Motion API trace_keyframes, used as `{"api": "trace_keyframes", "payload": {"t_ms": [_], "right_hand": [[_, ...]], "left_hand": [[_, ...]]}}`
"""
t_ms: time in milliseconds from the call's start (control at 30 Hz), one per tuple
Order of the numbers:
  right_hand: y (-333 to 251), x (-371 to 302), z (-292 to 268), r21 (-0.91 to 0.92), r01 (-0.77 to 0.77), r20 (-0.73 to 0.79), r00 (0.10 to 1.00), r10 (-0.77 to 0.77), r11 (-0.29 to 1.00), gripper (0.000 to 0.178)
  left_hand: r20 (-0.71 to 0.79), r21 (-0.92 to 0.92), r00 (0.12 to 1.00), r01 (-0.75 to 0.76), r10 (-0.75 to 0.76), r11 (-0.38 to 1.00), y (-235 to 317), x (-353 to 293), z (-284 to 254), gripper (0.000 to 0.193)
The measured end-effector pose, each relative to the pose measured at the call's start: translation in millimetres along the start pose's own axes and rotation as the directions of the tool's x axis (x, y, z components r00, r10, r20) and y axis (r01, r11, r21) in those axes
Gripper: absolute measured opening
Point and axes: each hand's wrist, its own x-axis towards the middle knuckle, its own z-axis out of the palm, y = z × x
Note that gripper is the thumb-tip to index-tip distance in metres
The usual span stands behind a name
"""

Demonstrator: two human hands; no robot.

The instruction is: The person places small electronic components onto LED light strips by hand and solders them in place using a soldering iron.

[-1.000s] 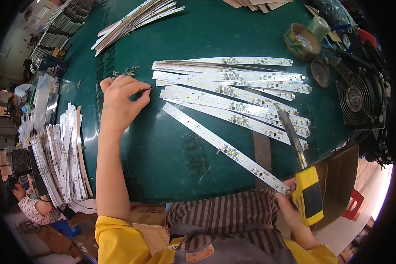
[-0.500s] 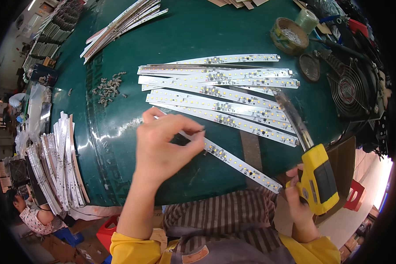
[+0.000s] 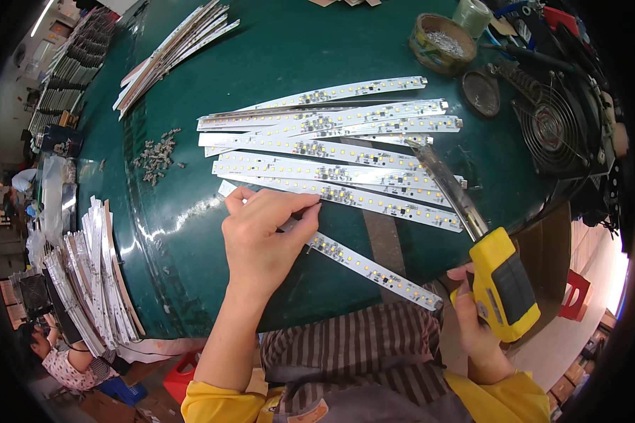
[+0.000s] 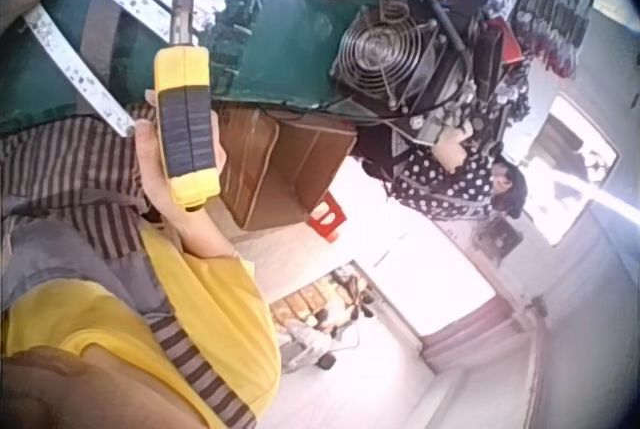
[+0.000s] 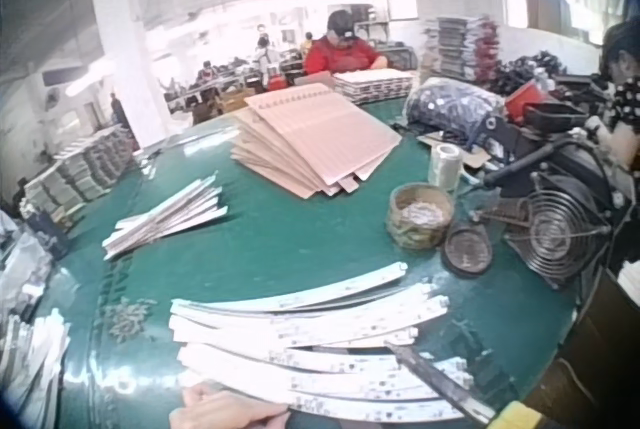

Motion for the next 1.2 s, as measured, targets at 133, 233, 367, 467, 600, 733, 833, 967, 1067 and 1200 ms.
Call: {"api": "trace_keyframes", "payload": {"t_ms": [133, 233, 367, 467, 600, 733, 833, 967, 1067, 1200], "right_hand": [[-0.1, 0.1, 2.6, 0.100, -0.044, -0.054, 0.997, 0.050, 0.994, 0.033], [-0.5, 4.7, 0.7, -0.060, 0.059, -0.013, 0.998, -0.060, 0.996, 0.031], [-3.2, 5.4, 2.3, -0.104, 0.038, -0.026, 0.999, -0.041, 0.994, 0.026], [-4.0, 5.6, 3.3, -0.114, 0.035, -0.025, 0.999, -0.038, 0.993, 0.024], [-1.3, 5.1, 2.4, -0.152, 0.044, -0.022, 0.999, -0.048, 0.987, 0.025], [-5.8, 5.2, 2.8, -0.130, 0.028, -0.024, 0.999, -0.031, 0.991, 0.024], [-0.6, 1.5, 3.6, -0.016, -0.033, -0.056, 0.998, 0.032, 0.999, 0.027], [7.0, -0.3, -2.1, -0.028, 0.042, -0.026, 0.999, -0.042, 0.999, 0.029], [-0.1, 4.4, 2.1, 0.085, 0.030, -0.013, 0.999, -0.029, 0.996, 0.029], [0.6, 17.7, 4.1, 0.093, 0.073, 0.035, 0.996, -0.077, 0.993, 0.026]], "left_hand": [[-0.010, 0.051, 0.996, -0.086, 0.087, 0.995, -0.4, 0.6, -1.7, 0.018], [-0.018, 0.083, 0.992, -0.125, 0.127, 0.989, -1.4, -0.2, -1.6, 0.019], [-0.037, 0.136, 0.984, -0.170, 0.177, 0.976, -2.5, 0.8, 1.4, 0.020], [-0.039, 0.146, 0.982, -0.177, 0.185, 0.973, -2.4, -0.2, -0.2, 0.021], [-0.010, 0.168, 0.968, -0.245, 0.250, 0.955, -5.2, 1.0, 2.7, 0.023], [0.085, 0.206, 0.953, -0.304, 0.292, 0.930, 3.1, 3.1, -7.2, 0.023], [0.121, 0.229, 0.954, -0.295, 0.274, 0.928, 8.1, 4.7, -7.9, 0.023], [0.039, 0.218, 0.984, -0.179, 0.175, 0.959, 9.7, -2.1, -1.3, 0.023], [0.011, 0.118, 0.999, 0.039, -0.041, 0.992, 14.5, -7.5, 0.2, 0.018], [-0.047, 0.089, 0.997, 0.062, -0.058, 0.994, 8.2, -10.7, 6.3, 0.017]]}}
